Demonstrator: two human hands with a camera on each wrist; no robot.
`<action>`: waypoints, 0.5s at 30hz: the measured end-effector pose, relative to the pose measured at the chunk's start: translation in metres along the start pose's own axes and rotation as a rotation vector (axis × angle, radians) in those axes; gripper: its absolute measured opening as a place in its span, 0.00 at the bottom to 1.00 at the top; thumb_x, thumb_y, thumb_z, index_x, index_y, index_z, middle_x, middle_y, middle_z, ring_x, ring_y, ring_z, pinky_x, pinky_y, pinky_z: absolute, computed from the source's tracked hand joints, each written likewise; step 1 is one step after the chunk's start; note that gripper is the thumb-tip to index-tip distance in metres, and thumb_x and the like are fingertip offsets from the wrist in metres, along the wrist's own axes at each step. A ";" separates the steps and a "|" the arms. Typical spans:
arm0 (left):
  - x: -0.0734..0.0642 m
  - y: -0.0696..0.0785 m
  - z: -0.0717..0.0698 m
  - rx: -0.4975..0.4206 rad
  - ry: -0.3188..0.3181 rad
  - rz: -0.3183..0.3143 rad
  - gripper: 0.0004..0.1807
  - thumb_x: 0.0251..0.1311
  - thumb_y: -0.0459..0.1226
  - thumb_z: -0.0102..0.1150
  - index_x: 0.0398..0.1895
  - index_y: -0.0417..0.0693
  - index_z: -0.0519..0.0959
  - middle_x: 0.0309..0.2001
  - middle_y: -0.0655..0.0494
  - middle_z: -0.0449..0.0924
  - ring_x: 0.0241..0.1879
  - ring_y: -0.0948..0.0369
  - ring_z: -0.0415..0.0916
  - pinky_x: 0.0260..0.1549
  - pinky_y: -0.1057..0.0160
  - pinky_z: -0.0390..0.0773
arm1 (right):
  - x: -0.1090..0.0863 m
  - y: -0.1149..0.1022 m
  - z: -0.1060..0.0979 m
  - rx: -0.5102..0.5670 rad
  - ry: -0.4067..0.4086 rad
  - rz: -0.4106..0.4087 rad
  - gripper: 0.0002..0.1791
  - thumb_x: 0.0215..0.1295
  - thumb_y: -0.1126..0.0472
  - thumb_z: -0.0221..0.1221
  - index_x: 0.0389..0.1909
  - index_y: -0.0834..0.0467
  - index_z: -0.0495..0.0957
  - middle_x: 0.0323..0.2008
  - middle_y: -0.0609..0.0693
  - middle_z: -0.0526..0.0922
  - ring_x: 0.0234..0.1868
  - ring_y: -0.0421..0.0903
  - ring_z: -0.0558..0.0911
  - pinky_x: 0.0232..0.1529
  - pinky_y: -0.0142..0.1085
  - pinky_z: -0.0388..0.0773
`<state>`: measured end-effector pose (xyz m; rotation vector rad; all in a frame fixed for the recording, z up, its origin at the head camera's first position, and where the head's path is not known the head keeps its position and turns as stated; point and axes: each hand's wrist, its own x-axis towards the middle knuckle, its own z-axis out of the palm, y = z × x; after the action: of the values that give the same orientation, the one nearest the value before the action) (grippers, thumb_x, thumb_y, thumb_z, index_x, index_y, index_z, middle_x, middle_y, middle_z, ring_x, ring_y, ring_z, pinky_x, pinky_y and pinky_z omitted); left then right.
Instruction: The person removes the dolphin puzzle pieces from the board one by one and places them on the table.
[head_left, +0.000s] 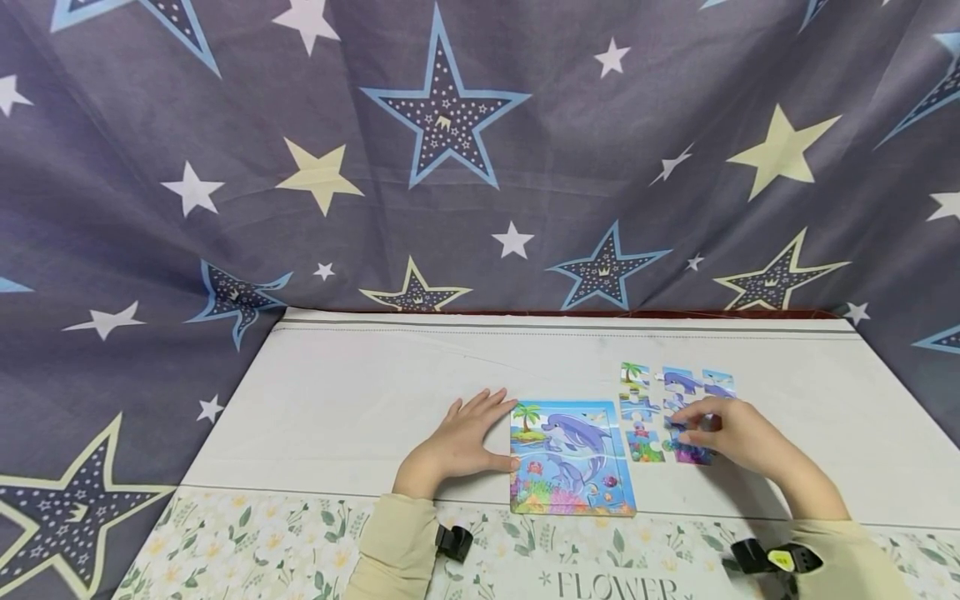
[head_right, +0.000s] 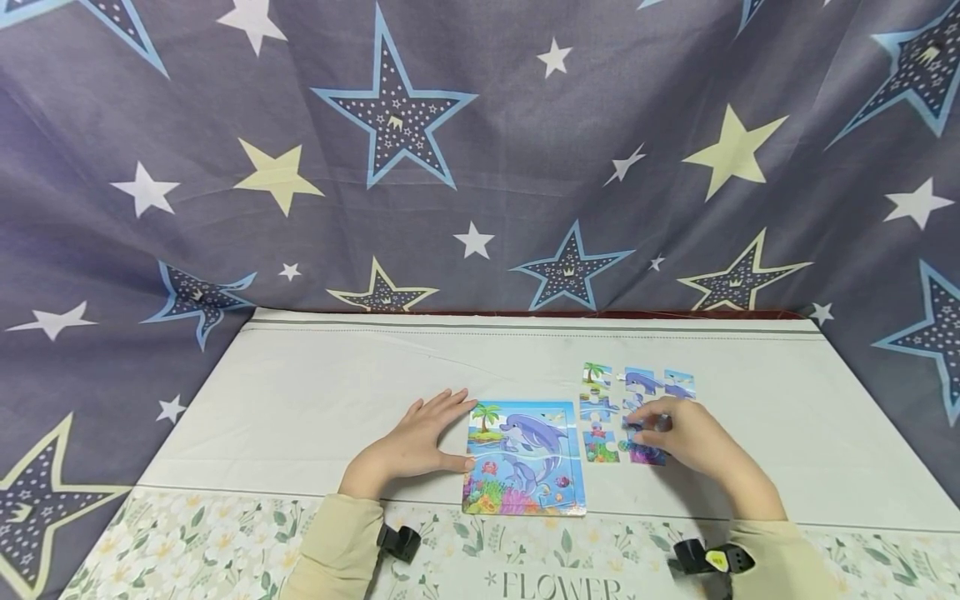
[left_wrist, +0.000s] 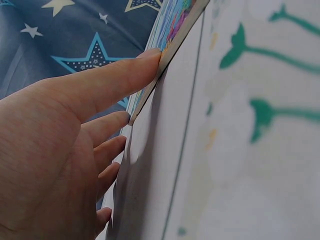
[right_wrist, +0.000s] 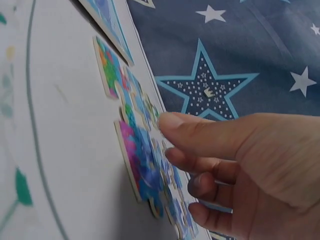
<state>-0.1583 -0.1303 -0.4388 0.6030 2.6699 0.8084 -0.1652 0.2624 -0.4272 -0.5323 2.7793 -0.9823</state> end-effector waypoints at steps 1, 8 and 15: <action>0.000 0.000 0.000 0.000 0.000 0.000 0.49 0.53 0.54 0.70 0.77 0.53 0.59 0.78 0.53 0.49 0.77 0.51 0.40 0.73 0.41 0.34 | 0.001 -0.002 0.001 0.007 -0.001 -0.010 0.12 0.60 0.66 0.67 0.45 0.59 0.86 0.31 0.46 0.78 0.21 0.39 0.68 0.19 0.33 0.67; 0.000 0.000 0.000 0.005 -0.002 0.003 0.49 0.53 0.54 0.70 0.77 0.53 0.59 0.78 0.52 0.50 0.77 0.51 0.40 0.73 0.41 0.34 | 0.005 -0.014 0.008 0.087 -0.039 -0.082 0.12 0.60 0.66 0.67 0.46 0.61 0.84 0.32 0.46 0.80 0.21 0.37 0.71 0.18 0.32 0.68; 0.000 -0.001 0.000 0.002 -0.001 0.004 0.49 0.53 0.54 0.70 0.77 0.53 0.59 0.78 0.52 0.50 0.77 0.51 0.40 0.73 0.41 0.34 | 0.006 -0.032 0.016 0.140 -0.086 -0.101 0.13 0.61 0.62 0.68 0.46 0.61 0.83 0.30 0.45 0.78 0.20 0.36 0.69 0.19 0.31 0.68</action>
<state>-0.1587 -0.1308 -0.4396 0.6092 2.6693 0.8068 -0.1585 0.2281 -0.4194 -0.6824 2.6076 -1.1363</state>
